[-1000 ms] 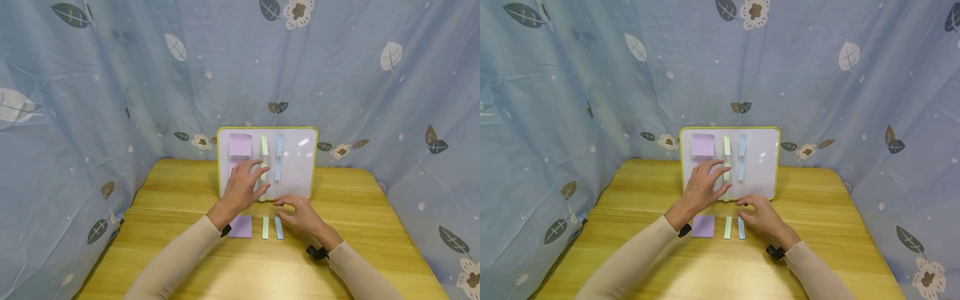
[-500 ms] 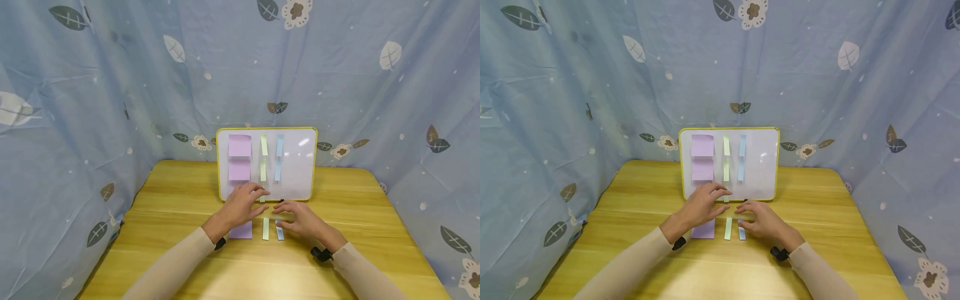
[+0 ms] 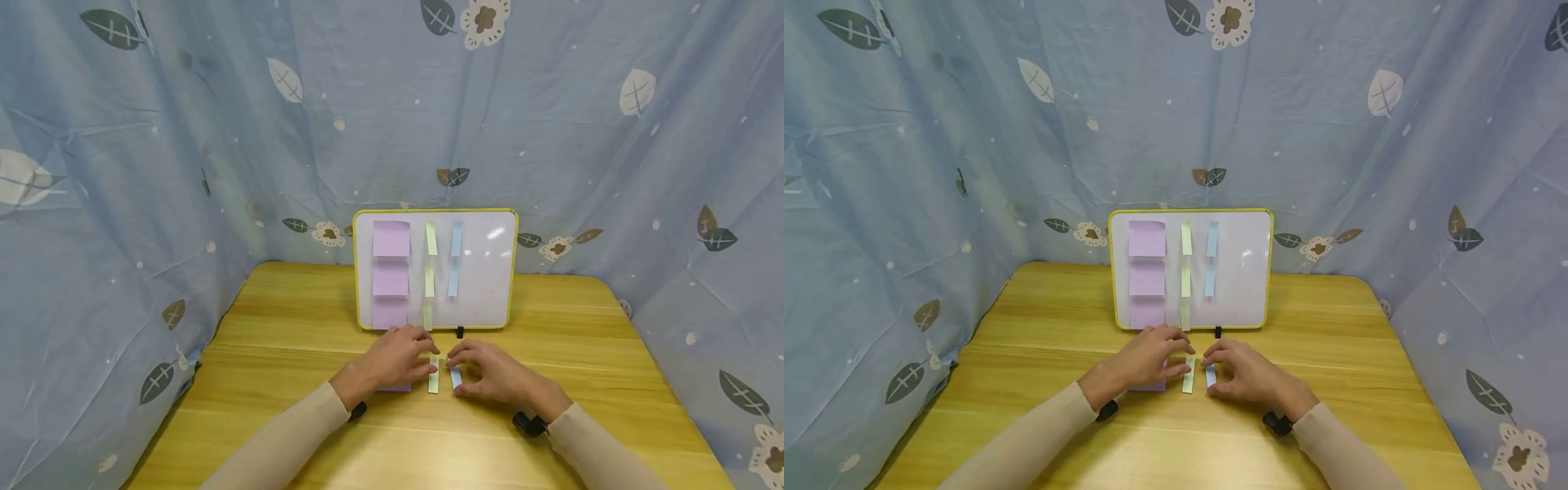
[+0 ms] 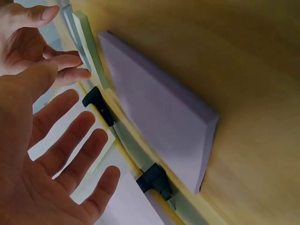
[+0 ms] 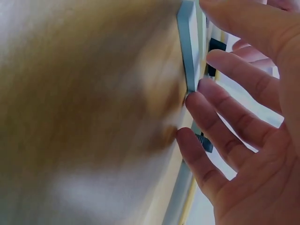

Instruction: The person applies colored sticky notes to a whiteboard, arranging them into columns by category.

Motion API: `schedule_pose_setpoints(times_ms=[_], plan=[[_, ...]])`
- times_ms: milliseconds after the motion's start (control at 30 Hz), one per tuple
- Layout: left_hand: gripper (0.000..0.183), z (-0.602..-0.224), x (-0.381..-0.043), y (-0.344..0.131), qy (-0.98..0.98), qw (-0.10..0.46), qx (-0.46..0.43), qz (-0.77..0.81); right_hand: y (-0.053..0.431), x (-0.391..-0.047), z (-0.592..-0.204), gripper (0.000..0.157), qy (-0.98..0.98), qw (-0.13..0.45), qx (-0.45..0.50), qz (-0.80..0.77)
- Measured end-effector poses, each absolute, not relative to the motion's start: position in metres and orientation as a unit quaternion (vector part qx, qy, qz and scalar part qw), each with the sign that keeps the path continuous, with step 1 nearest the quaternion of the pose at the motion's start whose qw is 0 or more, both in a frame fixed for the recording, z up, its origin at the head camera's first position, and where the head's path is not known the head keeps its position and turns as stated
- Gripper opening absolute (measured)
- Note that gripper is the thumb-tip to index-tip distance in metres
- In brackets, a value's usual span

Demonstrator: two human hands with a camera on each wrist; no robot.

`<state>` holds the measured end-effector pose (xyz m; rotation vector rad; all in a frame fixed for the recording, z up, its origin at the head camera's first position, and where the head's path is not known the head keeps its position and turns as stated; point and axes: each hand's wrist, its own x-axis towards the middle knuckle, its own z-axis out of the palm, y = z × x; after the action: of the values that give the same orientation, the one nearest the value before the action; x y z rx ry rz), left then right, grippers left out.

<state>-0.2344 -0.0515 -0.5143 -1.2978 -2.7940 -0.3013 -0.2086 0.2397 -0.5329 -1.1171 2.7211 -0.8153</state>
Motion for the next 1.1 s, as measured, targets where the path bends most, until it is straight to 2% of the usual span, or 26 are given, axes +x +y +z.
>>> schedule_pose_setpoints(times_ms=[167,500,1000,1100], plan=[[0.032,-0.517,-0.232,-0.051,-0.901,0.002,-0.423,-0.101,0.238,-0.208,-0.535,0.037,0.891,0.051,-0.37,-0.26],[0.031,-0.519,-0.229,-0.049,-0.898,0.0,-0.429,-0.098,0.237,-0.209,-0.533,0.031,0.893,0.051,-0.37,-0.251],[0.029,-0.525,-0.225,-0.05,-0.898,-0.009,-0.427,-0.106,0.238,-0.208,-0.532,0.007,0.884,0.055,-0.371,-0.277],[0.03,-0.524,-0.224,-0.049,-0.899,-0.011,-0.424,-0.106,0.239,-0.209,-0.532,0.008,0.885,0.053,-0.371,-0.274]])
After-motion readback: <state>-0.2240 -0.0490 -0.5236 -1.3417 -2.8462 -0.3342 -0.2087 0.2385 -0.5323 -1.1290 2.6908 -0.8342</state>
